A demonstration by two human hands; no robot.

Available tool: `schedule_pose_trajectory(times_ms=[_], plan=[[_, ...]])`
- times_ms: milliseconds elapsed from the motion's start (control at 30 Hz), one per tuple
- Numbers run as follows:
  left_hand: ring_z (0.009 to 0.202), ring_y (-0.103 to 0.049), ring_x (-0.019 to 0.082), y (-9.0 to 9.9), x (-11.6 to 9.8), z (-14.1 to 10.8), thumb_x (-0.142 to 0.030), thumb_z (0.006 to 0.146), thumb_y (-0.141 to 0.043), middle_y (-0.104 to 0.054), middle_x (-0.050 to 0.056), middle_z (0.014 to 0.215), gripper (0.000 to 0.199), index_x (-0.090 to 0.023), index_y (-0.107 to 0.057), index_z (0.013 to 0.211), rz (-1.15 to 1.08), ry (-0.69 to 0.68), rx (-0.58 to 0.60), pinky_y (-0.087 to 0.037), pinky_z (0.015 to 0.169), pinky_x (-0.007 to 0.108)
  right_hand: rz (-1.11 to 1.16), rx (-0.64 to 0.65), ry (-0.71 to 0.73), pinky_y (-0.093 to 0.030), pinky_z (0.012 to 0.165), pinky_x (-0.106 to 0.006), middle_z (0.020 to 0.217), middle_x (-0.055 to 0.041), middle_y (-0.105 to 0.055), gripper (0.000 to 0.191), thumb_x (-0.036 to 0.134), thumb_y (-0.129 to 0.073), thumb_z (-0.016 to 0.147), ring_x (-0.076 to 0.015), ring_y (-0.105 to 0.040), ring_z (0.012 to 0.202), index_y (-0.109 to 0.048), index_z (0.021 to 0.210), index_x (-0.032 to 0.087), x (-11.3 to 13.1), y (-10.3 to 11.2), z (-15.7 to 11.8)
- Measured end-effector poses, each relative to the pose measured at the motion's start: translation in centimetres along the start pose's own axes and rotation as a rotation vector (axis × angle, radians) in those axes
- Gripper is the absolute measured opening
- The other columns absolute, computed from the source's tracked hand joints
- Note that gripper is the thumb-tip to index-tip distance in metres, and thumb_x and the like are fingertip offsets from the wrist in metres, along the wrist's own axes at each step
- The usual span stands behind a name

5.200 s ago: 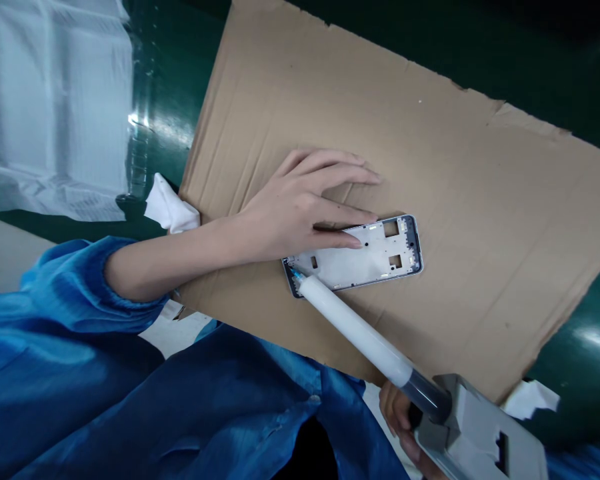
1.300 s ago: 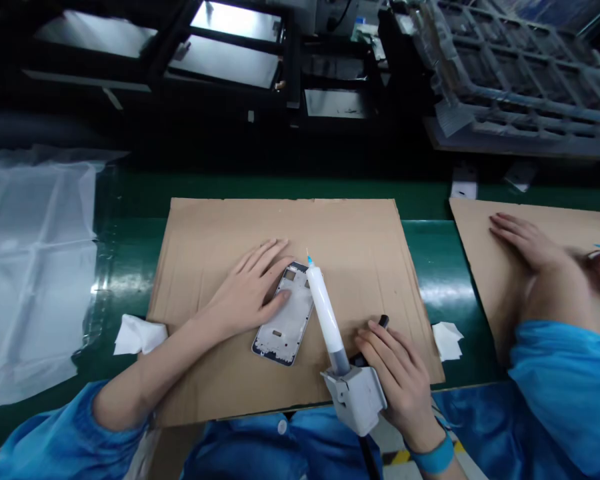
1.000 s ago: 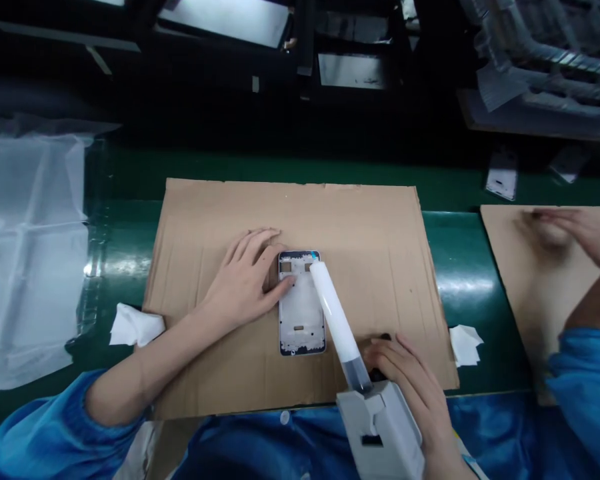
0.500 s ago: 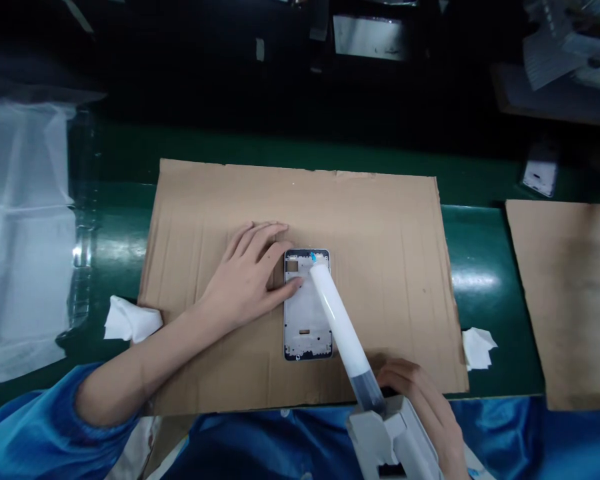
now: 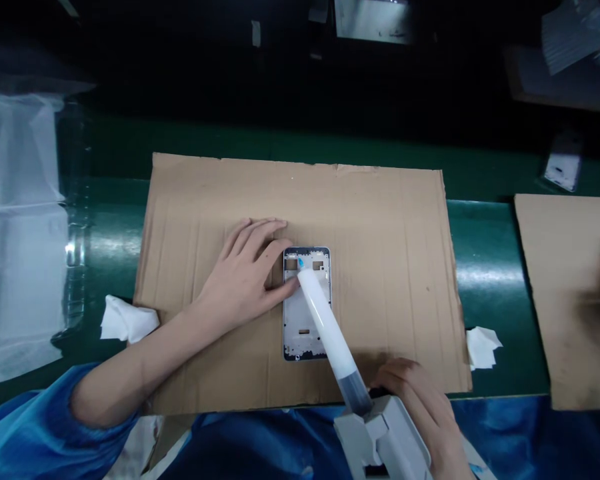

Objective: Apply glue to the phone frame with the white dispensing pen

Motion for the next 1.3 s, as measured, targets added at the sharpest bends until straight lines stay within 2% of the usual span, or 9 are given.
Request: schedule_pose_trajectory(times_ms=[133, 300, 467, 667, 933, 1300], plan=[[0.156, -0.048, 0.038, 0.0, 0.0, 0.0, -0.050, 0.108, -0.060, -0.055, 0.018, 0.161, 0.042, -0.019, -0.061, 0.137, 0.005, -0.006, -0.010, -0.032, 0.136, 0.065, -0.017, 0.015, -0.003, -0.070, 0.073, -0.035, 0.109, -0.0049, -0.068, 0.022, 0.020, -0.060, 0.091, -0.0269, -0.074, 0.102, -0.064, 0.111, 0.028, 0.5, -0.1, 0.5], [0.156, -0.048, 0.038, 0.1, 0.0, 0.0, -0.049, 0.108, -0.060, -0.055, 0.018, 0.161, 0.042, -0.018, -0.061, 0.137, -0.004, -0.005, -0.010, -0.032, 0.137, 0.064, -0.052, 0.011, -0.007, -0.069, 0.074, -0.032, 0.108, -0.0060, -0.068, 0.020, 0.018, -0.052, 0.099, -0.0235, -0.073, 0.100, -0.062, 0.113, 0.028, 0.8, 0.1, 0.6], [0.156, -0.048, 0.039, 0.1, -0.1, 0.0, -0.049, 0.108, -0.060, -0.054, 0.018, 0.162, 0.041, -0.019, -0.061, 0.137, -0.028, 0.001, 0.002, -0.031, 0.136, 0.066, -0.037, 0.013, 0.027, -0.070, 0.072, -0.033, 0.109, -0.0064, -0.069, 0.021, 0.021, -0.055, 0.098, -0.0260, -0.074, 0.097, -0.064, 0.115, 0.028, 0.5, 0.1, 0.5], [0.156, -0.049, 0.037, 0.1, -0.1, 0.0, -0.049, 0.108, -0.060, -0.056, 0.017, 0.161, 0.040, -0.020, -0.061, 0.137, -0.007, -0.003, -0.013, -0.033, 0.136, 0.065, -0.079, -0.005, -0.090, -0.069, 0.077, -0.037, 0.114, -0.0053, -0.069, 0.023, 0.021, -0.053, 0.098, -0.0267, -0.073, 0.101, -0.063, 0.117, 0.029, 1.4, -0.1, 0.3], [0.156, -0.048, 0.038, 0.1, -0.1, 0.0, -0.049, 0.109, -0.058, -0.055, 0.019, 0.161, 0.041, -0.018, -0.061, 0.136, -0.006, -0.007, -0.011, -0.032, 0.136, 0.065, -0.076, 0.007, -0.125, -0.067, 0.079, -0.040, 0.116, -0.0047, -0.069, 0.020, 0.027, -0.054, 0.100, -0.0282, -0.072, 0.104, -0.062, 0.118, 0.029, 1.8, -0.2, 0.2], [0.155, -0.050, 0.038, 0.1, -0.1, 0.0, -0.048, 0.109, -0.060, -0.056, 0.020, 0.160, 0.042, -0.016, -0.061, 0.136, 0.011, -0.024, -0.031, -0.034, 0.136, 0.064, -0.004, 0.013, -0.162, -0.062, 0.085, -0.038, 0.113, -0.0053, -0.068, 0.015, 0.022, -0.057, 0.101, -0.0258, -0.070, 0.107, -0.063, 0.114, 0.027, 2.3, -0.1, 1.0]])
Point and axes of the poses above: each hand's wrist, its own z-axis towards the middle knuckle, its own y-axis out of the back of the hand, x = y × z, the point moved 1 cm from there along z, towards the middle knuckle
